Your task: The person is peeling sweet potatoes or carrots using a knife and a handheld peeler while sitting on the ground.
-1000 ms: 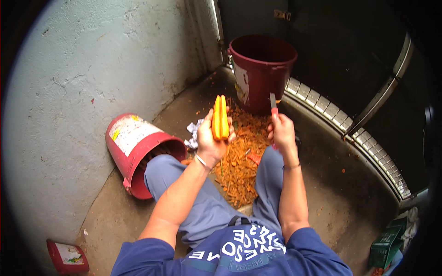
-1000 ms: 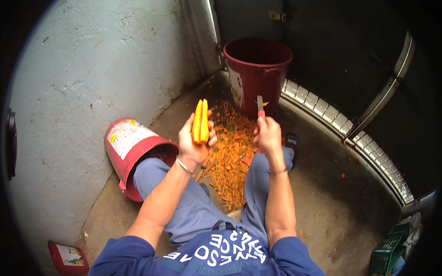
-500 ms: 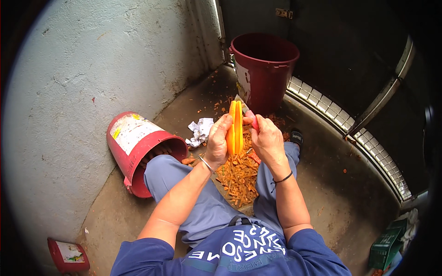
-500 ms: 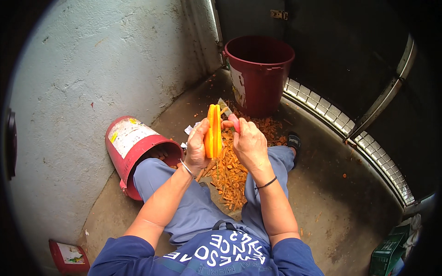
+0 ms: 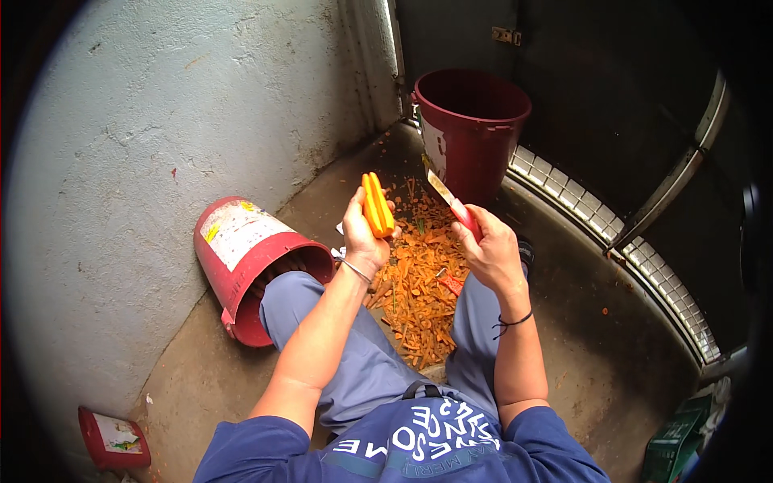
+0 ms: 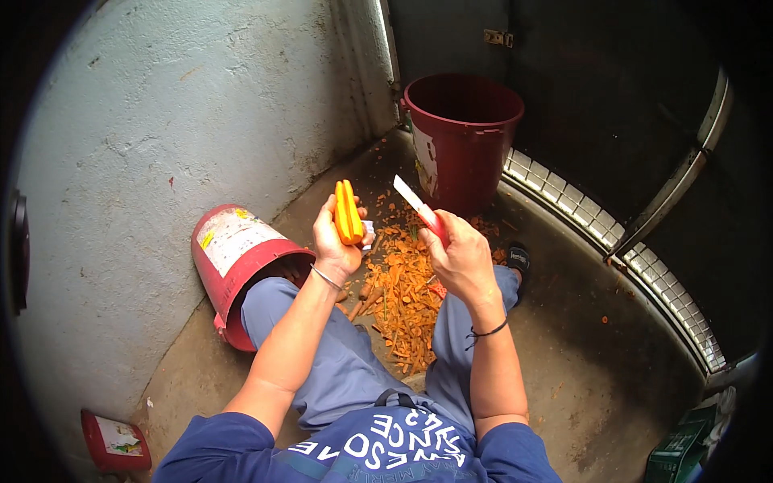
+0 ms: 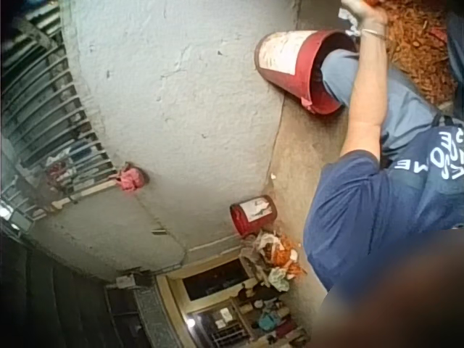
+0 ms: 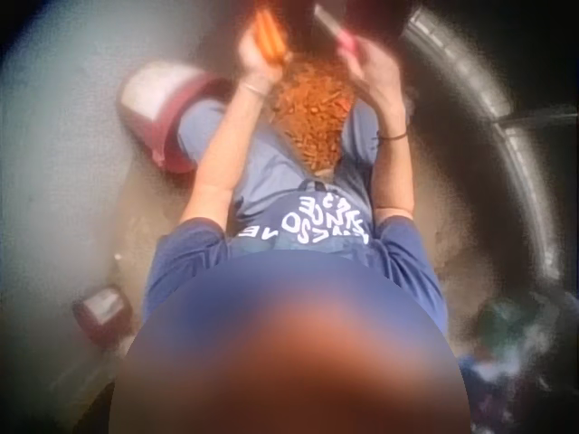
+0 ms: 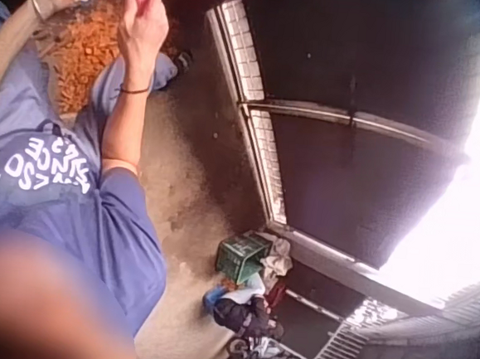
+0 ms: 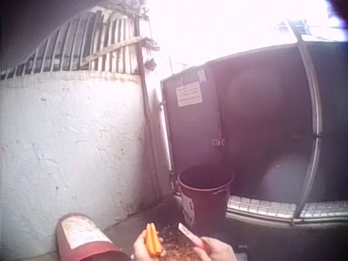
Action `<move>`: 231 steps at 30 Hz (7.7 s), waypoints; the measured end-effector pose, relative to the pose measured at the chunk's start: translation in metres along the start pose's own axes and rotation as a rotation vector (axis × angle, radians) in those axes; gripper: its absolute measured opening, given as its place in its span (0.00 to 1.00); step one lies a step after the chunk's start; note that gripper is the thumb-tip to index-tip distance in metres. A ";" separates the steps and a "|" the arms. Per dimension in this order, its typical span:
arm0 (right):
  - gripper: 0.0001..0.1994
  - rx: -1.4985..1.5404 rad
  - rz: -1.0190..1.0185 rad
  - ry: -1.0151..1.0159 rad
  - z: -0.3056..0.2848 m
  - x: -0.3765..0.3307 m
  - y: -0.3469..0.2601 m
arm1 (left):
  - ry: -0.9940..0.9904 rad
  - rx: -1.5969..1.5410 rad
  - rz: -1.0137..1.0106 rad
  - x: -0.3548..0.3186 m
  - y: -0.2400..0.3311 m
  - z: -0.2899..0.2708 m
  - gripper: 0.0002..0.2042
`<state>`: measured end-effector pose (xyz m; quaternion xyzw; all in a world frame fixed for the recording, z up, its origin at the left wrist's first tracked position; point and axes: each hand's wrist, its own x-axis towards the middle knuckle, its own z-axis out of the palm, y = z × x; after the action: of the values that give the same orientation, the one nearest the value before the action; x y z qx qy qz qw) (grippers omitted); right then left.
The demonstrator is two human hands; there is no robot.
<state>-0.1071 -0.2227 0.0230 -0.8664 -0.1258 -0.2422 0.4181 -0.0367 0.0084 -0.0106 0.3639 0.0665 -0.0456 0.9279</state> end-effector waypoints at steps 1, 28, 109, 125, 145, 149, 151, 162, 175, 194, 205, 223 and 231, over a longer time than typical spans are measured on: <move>0.16 0.055 0.011 -0.009 -0.003 0.001 -0.001 | -0.082 -0.027 -0.058 -0.005 0.000 -0.001 0.22; 0.18 -0.143 -0.348 -0.139 -0.012 -0.002 -0.009 | -0.210 -0.070 -0.146 -0.021 -0.002 0.011 0.23; 0.16 -0.155 -0.236 0.074 -0.039 0.002 0.011 | -0.383 0.115 -0.330 -0.043 -0.013 0.019 0.18; 0.15 -0.062 0.048 0.045 -0.046 0.011 0.006 | -0.370 0.171 -0.324 -0.046 -0.013 0.019 0.20; 0.17 0.085 -0.226 -0.450 0.036 0.088 0.055 | -0.193 -0.250 -0.423 0.032 -0.024 -0.037 0.25; 0.22 -0.076 -0.448 -0.544 0.054 0.077 0.052 | -0.103 -0.229 -0.311 0.046 -0.039 -0.033 0.24; 0.23 -0.104 -0.493 -0.512 0.055 0.079 0.055 | -0.072 -0.224 -0.332 0.048 -0.041 -0.026 0.23; 0.21 -0.111 -0.541 -0.505 0.042 0.092 0.073 | -0.020 -0.312 -0.407 0.051 -0.051 -0.015 0.20; 0.20 -0.129 -0.538 -0.414 0.033 0.095 0.076 | -0.026 -0.284 -0.412 0.036 -0.047 -0.001 0.20; 0.22 -0.115 -0.508 -0.383 0.029 0.101 0.078 | -0.094 -0.259 -0.372 0.028 -0.048 0.011 0.22; 0.23 -0.098 -0.507 -0.426 0.022 0.106 0.070 | -0.048 -0.115 -0.303 0.015 -0.044 0.025 0.22; 0.21 -0.097 -0.497 -0.349 0.021 0.112 0.067 | -0.129 -0.173 -0.299 0.009 -0.050 0.015 0.26; 0.23 -0.170 -0.426 -0.264 0.018 0.122 0.075 | -0.125 -0.181 -0.349 0.008 -0.049 0.019 0.25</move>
<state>0.0336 -0.2528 0.0276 -0.8765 -0.3382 -0.2192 0.2635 -0.0335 -0.0410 -0.0310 0.2587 0.0747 -0.2220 0.9371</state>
